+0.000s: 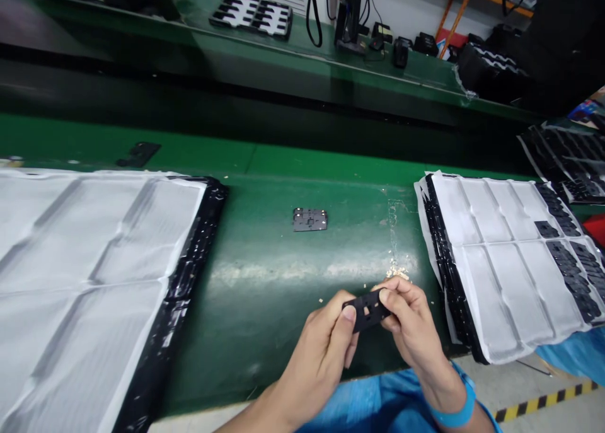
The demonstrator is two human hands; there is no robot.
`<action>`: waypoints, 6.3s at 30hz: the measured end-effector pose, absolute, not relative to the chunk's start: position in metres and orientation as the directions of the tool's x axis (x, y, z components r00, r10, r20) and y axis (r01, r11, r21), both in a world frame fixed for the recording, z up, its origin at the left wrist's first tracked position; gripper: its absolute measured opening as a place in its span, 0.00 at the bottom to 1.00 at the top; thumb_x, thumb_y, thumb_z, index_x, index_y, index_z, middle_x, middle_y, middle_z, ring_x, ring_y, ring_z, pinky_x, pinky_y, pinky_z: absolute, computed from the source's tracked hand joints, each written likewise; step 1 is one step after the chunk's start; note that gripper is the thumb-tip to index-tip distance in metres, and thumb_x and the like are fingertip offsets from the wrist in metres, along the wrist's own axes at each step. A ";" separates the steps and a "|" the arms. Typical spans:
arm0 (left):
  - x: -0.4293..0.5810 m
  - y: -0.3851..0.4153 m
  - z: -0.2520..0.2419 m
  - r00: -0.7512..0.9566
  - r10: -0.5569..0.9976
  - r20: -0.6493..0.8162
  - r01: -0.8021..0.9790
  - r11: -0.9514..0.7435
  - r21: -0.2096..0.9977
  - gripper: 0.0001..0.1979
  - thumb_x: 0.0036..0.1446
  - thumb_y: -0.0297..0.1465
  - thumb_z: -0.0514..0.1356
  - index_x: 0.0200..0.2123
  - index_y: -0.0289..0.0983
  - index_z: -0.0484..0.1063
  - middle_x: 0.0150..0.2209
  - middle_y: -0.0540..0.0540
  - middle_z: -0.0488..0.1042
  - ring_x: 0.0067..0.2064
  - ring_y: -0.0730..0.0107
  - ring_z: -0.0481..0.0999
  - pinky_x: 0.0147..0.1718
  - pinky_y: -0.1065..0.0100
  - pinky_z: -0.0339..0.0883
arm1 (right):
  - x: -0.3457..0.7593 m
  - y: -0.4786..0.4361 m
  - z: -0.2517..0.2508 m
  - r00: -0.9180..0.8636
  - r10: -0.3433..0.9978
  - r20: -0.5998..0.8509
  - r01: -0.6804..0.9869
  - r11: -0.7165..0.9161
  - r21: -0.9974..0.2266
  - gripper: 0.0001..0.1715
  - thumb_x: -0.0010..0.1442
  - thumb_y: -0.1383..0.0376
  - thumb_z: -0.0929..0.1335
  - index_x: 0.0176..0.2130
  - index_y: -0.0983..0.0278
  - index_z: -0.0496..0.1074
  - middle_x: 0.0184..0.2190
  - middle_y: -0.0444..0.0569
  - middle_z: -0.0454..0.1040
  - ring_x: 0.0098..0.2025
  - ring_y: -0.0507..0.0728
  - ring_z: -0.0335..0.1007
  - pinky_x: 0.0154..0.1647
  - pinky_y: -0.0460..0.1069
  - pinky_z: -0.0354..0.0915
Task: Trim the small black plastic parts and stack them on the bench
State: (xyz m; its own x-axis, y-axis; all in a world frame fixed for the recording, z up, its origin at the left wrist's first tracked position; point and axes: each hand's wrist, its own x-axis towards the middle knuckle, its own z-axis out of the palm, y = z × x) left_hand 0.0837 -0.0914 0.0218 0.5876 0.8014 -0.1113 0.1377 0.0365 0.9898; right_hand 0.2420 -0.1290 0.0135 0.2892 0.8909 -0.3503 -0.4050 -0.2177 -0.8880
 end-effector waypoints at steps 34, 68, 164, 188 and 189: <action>0.049 -0.056 0.026 0.548 0.793 -0.267 0.245 0.153 0.957 0.13 0.66 0.40 0.58 0.36 0.38 0.75 0.29 0.50 0.75 0.30 0.68 0.74 0.32 0.69 0.67 | 0.225 -0.118 0.005 0.278 0.921 -0.273 -0.127 -0.247 -0.961 0.19 0.62 0.51 0.73 0.33 0.64 0.75 0.16 0.37 0.65 0.14 0.47 0.56 0.15 0.42 0.53; -0.066 0.260 0.030 -0.299 0.942 -0.149 0.899 0.331 0.287 0.24 0.53 0.46 0.73 0.31 0.32 0.69 0.44 0.32 0.77 0.61 0.32 0.69 0.54 0.49 0.68 | 0.233 -0.140 -0.032 0.157 0.968 -0.194 0.285 -0.233 -0.930 0.26 0.74 0.49 0.62 0.43 0.64 0.79 0.24 0.43 0.66 0.26 0.55 0.62 0.28 0.48 0.56; 0.097 -0.055 0.043 0.760 0.640 -0.114 0.447 -0.386 0.807 0.12 0.72 0.32 0.46 0.32 0.43 0.56 0.25 0.53 0.66 0.25 0.65 0.68 0.27 0.66 0.56 | 0.253 -0.124 0.003 0.366 0.931 0.016 0.025 0.008 -1.000 0.14 0.66 0.59 0.69 0.32 0.62 0.80 0.26 0.45 0.72 0.25 0.53 0.64 0.23 0.47 0.57; 0.101 -0.051 0.038 0.765 0.623 -0.160 0.437 -0.320 0.841 0.12 0.73 0.35 0.47 0.33 0.43 0.59 0.27 0.53 0.67 0.28 0.65 0.68 0.30 0.65 0.57 | 0.260 -0.129 -0.002 0.343 0.939 0.004 -0.025 0.013 -1.000 0.10 0.68 0.64 0.69 0.37 0.63 0.80 0.26 0.42 0.69 0.21 0.48 0.58 0.22 0.45 0.57; 0.101 -0.050 0.037 0.760 0.629 -0.165 0.435 -0.305 0.847 0.11 0.72 0.35 0.48 0.34 0.42 0.60 0.28 0.52 0.68 0.29 0.65 0.68 0.31 0.65 0.58 | 0.260 -0.129 -0.002 0.342 0.940 0.014 -0.011 0.018 -1.000 0.09 0.67 0.64 0.70 0.38 0.63 0.81 0.28 0.42 0.70 0.22 0.48 0.58 0.23 0.44 0.58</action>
